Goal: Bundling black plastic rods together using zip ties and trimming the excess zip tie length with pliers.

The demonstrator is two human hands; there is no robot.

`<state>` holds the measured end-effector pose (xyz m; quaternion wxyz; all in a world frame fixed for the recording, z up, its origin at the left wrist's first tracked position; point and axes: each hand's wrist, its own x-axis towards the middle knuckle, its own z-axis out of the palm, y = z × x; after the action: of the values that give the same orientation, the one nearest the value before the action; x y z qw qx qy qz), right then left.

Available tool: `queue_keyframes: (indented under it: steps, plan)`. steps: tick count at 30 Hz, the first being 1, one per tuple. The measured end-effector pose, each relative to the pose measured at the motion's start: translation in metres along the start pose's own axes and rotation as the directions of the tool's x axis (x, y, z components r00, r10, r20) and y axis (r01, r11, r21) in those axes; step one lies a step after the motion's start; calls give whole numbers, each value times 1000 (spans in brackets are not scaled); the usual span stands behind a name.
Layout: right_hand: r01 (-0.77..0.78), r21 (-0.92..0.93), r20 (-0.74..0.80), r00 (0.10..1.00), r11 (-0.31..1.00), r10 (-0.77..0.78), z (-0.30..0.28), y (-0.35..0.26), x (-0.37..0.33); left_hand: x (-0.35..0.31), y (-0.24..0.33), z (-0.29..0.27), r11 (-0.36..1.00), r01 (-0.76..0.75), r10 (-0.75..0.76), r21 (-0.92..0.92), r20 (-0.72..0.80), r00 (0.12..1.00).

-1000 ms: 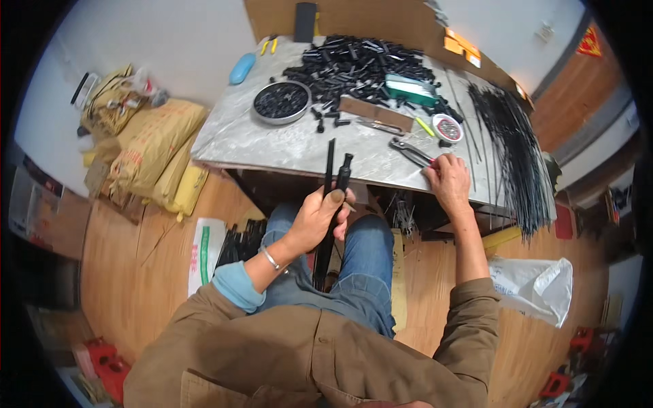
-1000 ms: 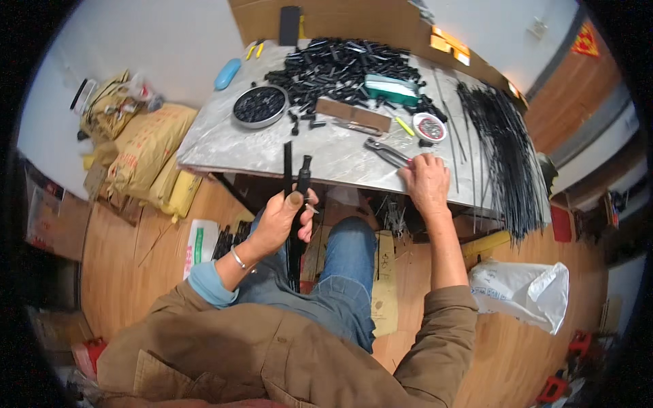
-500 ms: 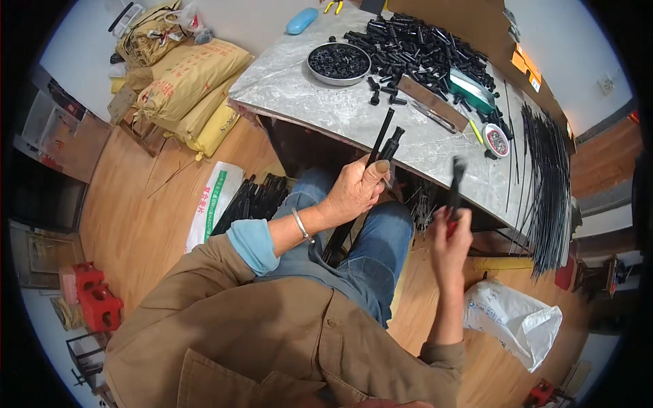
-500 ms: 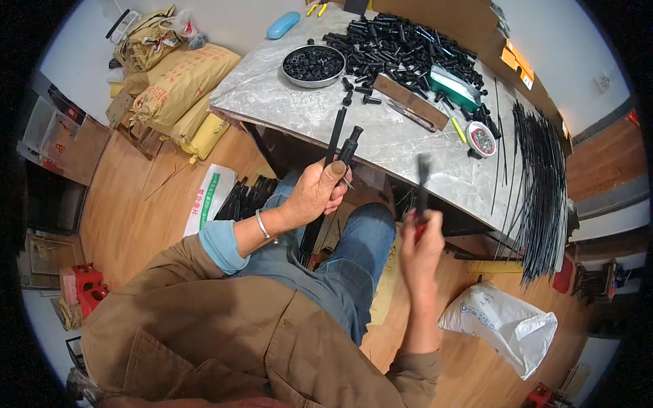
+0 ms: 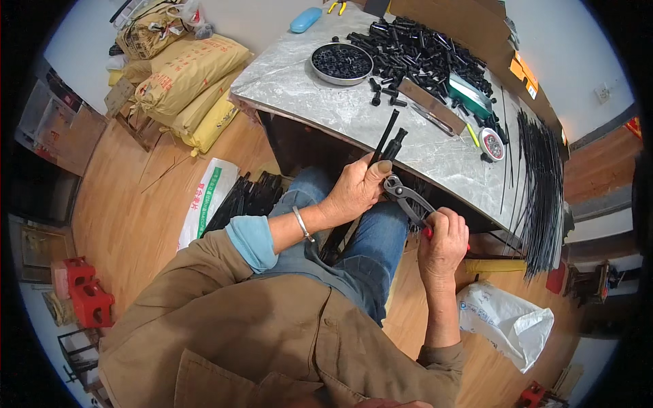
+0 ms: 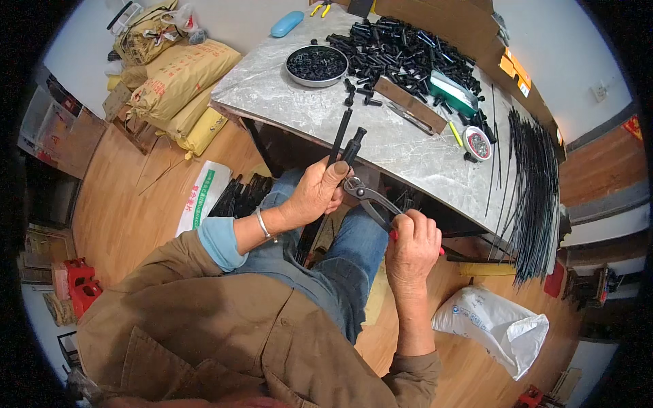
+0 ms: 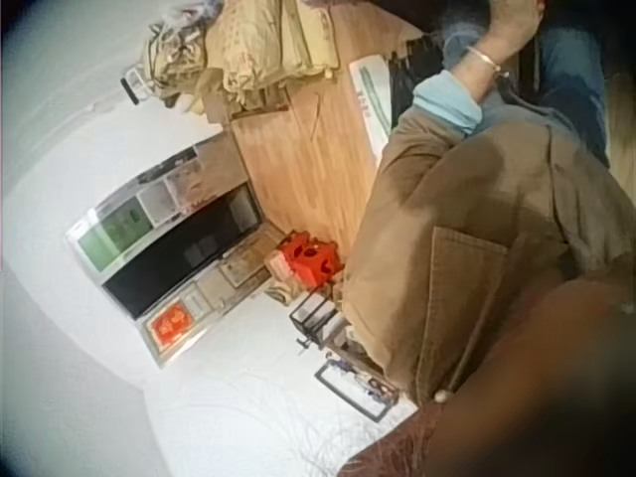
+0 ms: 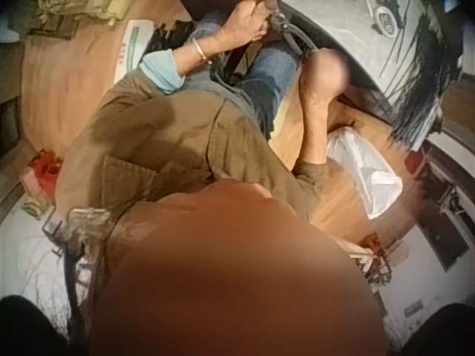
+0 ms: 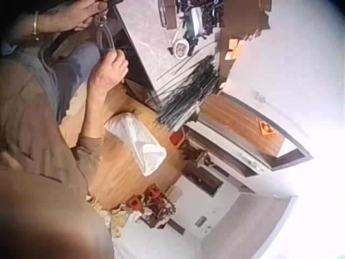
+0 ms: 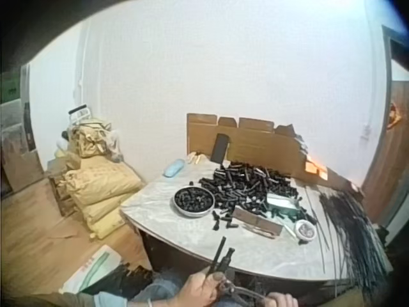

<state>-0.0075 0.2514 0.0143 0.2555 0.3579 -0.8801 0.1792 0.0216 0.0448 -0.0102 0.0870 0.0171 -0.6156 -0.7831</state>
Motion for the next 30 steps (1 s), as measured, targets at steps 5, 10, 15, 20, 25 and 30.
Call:
queue_keyframes:
  steps: [5,10,15,20,25,30]
  plan:
    - [-431,502,486,858,750,168,-8,-2,-5,-2,6,2,1000,17,-17,10,12,1000]
    - [-894,127,818,339,-429,-465,-13,6,-23,-4,10,8,999,17,-21,40,90,996]
    - [-666,559,773,634,493,-20,-20,2,-5,-7,9,8,1000,26,-26,1,56,998]
    - [-870,304,865,423,-388,-270,-23,-8,-35,-9,15,8,999,15,-18,34,62,998]
    - [-809,257,952,306,529,4,-48,-15,11,-9,12,9,997,-36,33,67,46,998]
    - [-894,447,894,447,-27,-22,-48,-8,-11,-10,11,4,999,-22,21,23,50,999]
